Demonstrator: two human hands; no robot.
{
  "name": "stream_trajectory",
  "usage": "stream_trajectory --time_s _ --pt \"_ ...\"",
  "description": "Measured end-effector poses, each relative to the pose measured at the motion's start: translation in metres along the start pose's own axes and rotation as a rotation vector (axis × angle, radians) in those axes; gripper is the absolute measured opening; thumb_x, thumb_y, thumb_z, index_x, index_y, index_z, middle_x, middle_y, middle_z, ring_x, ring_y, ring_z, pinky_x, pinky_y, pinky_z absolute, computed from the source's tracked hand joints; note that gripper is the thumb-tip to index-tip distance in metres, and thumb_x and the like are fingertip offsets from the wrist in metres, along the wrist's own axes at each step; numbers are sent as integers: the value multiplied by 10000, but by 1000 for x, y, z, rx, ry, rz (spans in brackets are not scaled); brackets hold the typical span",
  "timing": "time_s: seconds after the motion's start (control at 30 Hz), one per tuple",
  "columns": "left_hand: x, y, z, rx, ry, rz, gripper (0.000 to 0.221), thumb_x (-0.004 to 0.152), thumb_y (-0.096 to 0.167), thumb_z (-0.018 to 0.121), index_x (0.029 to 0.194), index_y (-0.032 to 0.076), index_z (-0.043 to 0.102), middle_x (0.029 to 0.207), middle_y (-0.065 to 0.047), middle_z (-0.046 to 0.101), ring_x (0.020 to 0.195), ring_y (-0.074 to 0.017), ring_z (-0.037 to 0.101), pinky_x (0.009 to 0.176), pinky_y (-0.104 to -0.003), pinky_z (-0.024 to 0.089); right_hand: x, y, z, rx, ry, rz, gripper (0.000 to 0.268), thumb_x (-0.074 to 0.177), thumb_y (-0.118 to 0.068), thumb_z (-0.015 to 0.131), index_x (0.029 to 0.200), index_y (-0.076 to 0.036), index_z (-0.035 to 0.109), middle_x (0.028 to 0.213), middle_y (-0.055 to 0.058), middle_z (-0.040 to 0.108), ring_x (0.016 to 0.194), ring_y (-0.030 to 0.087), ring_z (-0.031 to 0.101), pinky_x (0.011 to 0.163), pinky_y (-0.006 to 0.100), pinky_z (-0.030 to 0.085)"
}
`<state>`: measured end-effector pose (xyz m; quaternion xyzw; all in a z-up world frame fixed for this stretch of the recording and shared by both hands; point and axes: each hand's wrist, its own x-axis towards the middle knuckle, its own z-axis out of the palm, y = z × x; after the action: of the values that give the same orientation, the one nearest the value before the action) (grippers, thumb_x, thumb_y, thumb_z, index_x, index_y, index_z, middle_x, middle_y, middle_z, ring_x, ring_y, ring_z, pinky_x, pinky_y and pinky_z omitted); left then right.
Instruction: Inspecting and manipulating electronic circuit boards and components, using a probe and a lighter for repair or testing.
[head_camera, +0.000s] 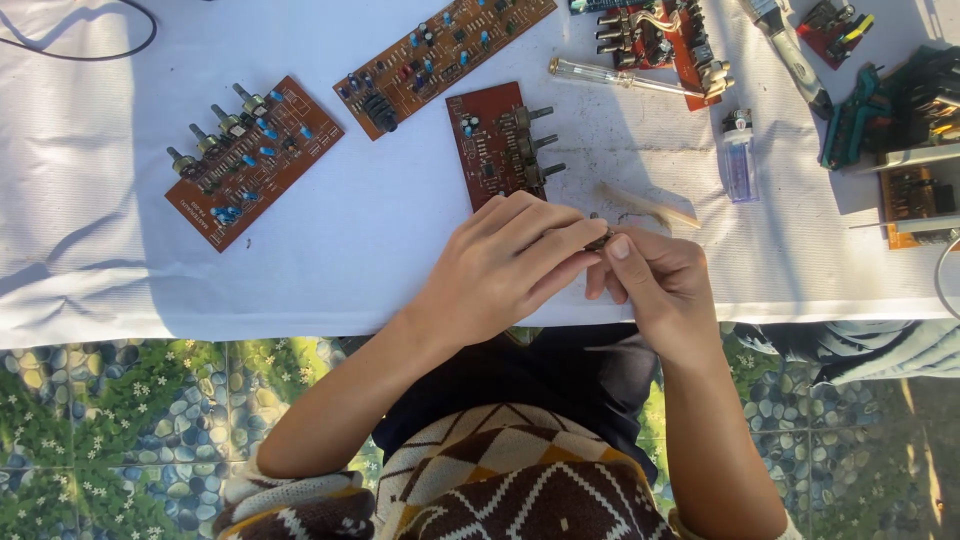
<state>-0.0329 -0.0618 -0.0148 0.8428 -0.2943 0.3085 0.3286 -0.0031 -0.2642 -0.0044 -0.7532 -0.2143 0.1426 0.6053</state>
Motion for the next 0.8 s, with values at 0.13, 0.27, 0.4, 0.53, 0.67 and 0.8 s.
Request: stream_trajectory --time_s 0.13,0.27,0.4,0.53,0.67,0.8 --pt "-2 8 -1 -22 93 -48 172 1051 116 699 1180 10 657 1082 -100 685 884 -259 674 813 -404 581 -5 -4 -1 -132 24 -66 511 1105 -299 437 729 -54 680 572 37 539 539 120 493 564 243 409" --pt "-21 13 -4 -214 58 -130 377 1084 63 712 1404 18 517 1265 -141 681 1033 -296 693 931 -414 589 -9 5 -4 -152 44 -229 302 1039 -151 602 1317 -34 578 1146 142 635 836 177 636 634 247 619" --pt "-31 22 0 -369 205 -364 440 889 13 829 1294 83 672 1063 -56 781 787 -184 694 733 -319 628 2 3 4 -66 -14 -327 184 907 31 695 1077 97 716 974 220 709 737 271 759 560 353 641" --pt "-43 22 -5 -403 279 -418 389 860 64 852 1209 87 680 950 -41 777 732 -186 677 707 -325 623 4 3 11 20 -125 -204 208 885 13 706 1072 104 709 921 224 709 696 240 731 599 396 639" --pt "-50 18 -27 -178 275 -426 453 822 235 892 1190 75 681 1032 -42 772 840 -220 679 804 -365 595 1 18 5 248 -135 -66 204 929 -20 644 1050 135 697 833 208 665 638 182 669 547 326 613" --pt "-46 10 -40 142 131 -486 664 801 323 932 1280 -12 616 1212 -175 673 1059 -360 602 884 -460 508 11 9 -4 98 -44 -77 228 899 -20 667 1067 132 699 753 207 645 613 208 656 551 336 604"
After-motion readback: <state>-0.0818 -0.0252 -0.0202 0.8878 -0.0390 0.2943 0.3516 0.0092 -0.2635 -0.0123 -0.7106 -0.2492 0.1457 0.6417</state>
